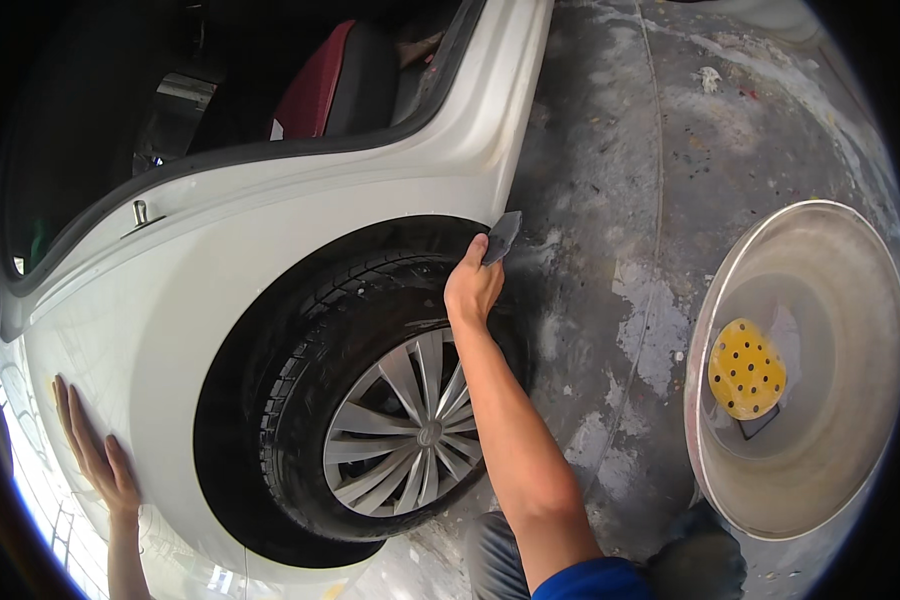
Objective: The person sands the rear quarter panel of a white car using a sanding block. They repeatedly rub the block over the surface, occasionally dipping it into a bucket of water, and continue sanding around the wheel arch and fuel door area.
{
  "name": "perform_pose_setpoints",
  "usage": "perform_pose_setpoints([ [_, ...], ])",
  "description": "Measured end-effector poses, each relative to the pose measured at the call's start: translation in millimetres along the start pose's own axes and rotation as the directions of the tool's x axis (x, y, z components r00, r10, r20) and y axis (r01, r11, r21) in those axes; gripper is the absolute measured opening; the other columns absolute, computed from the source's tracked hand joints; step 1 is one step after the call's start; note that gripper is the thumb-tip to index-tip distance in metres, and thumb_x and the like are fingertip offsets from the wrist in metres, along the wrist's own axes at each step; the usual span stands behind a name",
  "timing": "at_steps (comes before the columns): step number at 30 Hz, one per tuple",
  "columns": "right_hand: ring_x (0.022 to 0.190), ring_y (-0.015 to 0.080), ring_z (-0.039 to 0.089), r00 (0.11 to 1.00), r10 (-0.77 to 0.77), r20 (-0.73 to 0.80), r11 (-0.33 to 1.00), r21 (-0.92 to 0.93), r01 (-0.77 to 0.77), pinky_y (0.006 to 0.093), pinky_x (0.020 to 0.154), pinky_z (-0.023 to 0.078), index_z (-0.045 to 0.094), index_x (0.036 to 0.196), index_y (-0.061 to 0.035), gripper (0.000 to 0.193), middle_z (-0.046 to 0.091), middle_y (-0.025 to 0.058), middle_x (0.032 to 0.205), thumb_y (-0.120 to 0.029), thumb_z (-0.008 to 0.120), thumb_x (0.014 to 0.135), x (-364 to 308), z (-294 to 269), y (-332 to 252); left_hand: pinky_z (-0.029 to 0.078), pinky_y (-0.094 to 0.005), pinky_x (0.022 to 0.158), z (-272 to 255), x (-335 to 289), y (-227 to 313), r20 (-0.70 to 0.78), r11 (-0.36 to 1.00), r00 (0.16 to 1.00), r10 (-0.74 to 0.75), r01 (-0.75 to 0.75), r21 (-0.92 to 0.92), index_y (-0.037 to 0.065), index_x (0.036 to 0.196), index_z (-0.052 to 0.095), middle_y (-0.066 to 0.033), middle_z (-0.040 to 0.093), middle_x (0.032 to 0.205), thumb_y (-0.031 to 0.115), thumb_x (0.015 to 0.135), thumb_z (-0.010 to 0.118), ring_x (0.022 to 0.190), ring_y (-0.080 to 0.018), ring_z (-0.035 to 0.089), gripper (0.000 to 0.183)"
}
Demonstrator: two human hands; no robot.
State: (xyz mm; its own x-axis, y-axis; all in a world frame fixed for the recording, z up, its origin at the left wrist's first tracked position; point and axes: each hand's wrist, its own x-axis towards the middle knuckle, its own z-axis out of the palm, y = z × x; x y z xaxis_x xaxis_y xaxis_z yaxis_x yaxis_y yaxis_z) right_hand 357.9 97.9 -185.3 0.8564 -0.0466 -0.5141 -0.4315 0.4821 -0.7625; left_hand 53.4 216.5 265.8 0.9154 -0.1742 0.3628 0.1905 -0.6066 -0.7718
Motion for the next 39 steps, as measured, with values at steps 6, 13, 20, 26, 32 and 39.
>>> perform_pose_setpoints([
  [6, 0.14, 0.0379, 0.052, 0.934, 0.349, -0.076, 0.871, 0.395, -0.293, 0.042, 0.117, 0.038, 0.047, 0.144, 0.0162, 0.062, 0.051, 0.0312, 0.152, -0.033, 0.049, 0.106, -11.1, 33.0, -63.3, 0.021, -0.0568, 0.128, -6.5, 4.5, 12.6, 0.011, 0.999, 1.0, 0.028, -0.027, -0.035, -0.004, 0.159, 0.04, -0.0267, 0.034, 0.168, 0.043, 0.106, 0.043, 0.158, -0.0448, 0.028, 0.071],
  [13, 0.117, 0.0422, 0.045, 0.961, -0.244, 0.13, 0.892, 0.418, 0.17, 0.0497, 0.105, 0.039, 0.043, 0.126, 0.0173, 0.048, 0.047, 0.0309, 0.125, -0.027, 0.05, 0.109, -185.4, 61.8, -105.4, 0.026, -0.0557, 0.126, -11.7, 13.7, 19.2, -0.008, 0.998, 1.0, 0.019, -0.019, -0.052, -0.008, 0.152, 0.047, -0.0314, 0.039, 0.163, 0.035, 0.099, 0.052, 0.154, -0.0481, 0.035, 0.069],
  [20, 0.146, 0.0627, 0.034, 0.439, -0.704, 0.558, 0.69, 0.388, 0.611, 0.0654, 0.121, 0.032, 0.033, 0.15, 0.0247, 0.071, 0.028, 0.0513, 0.155, -0.011, 0.06, 0.094, -346.4, 31.8, -50.3, 0.028, -0.055, 0.125, -7.2, 16.3, 22.4, -0.02, 0.999, 1.0, 0.024, -0.025, -0.044, -0.005, 0.153, 0.048, -0.0304, 0.04, 0.163, 0.035, 0.096, 0.054, 0.153, -0.0473, 0.036, 0.07],
  [26, 0.145, 0.0508, 0.046, 0.122, -0.692, 0.712, 0.573, 0.438, 0.693, 0.0556, 0.123, 0.035, 0.049, 0.145, 0.0165, 0.056, 0.044, 0.0408, 0.153, 0.0, 0.055, 0.092, -426.5, -7.3, 38.7, 0.033, -0.054, 0.123, -7.8, 14.1, 16.2, -0.051, 0.999, 0.998, 0.036, -0.037, -0.011, -0.001, 0.153, 0.051, -0.0266, 0.043, 0.163, 0.036, 0.096, 0.056, 0.152, -0.0453, 0.039, 0.068],
  [32, 0.15, 0.0463, 0.043, 0.178, -0.594, 0.784, 0.741, 0.448, 0.5, 0.0556, 0.124, 0.034, 0.047, 0.15, 0.0137, 0.06, 0.041, 0.0371, 0.159, -0.012, 0.055, 0.097, -389.2, -36.6, 25.3, 0.035, -0.0539, 0.123, -1.5, 13.0, 13.4, -0.078, 0.999, 0.997, 0.025, -0.028, -0.038, 0.003, 0.153, 0.053, -0.0231, 0.044, 0.163, 0.039, 0.096, 0.056, 0.152, -0.0432, 0.041, 0.067],
  [39, 0.149, 0.0536, 0.038, 0.574, -0.692, 0.437, 0.72, 0.468, 0.512, 0.0522, 0.118, 0.042, 0.033, 0.153, 0.0201, 0.066, 0.019, 0.0402, 0.166, -0.029, 0.049, 0.112, -287.3, 44.8, -55.7, 0.037, -0.0573, 0.122, 1.2, 8.2, 7.8, -0.122, 0.998, 0.992, 0.034, -0.041, -0.049, 0.007, 0.152, 0.056, -0.0209, 0.047, 0.162, 0.042, 0.093, 0.058, 0.151, -0.0421, 0.043, 0.069],
])
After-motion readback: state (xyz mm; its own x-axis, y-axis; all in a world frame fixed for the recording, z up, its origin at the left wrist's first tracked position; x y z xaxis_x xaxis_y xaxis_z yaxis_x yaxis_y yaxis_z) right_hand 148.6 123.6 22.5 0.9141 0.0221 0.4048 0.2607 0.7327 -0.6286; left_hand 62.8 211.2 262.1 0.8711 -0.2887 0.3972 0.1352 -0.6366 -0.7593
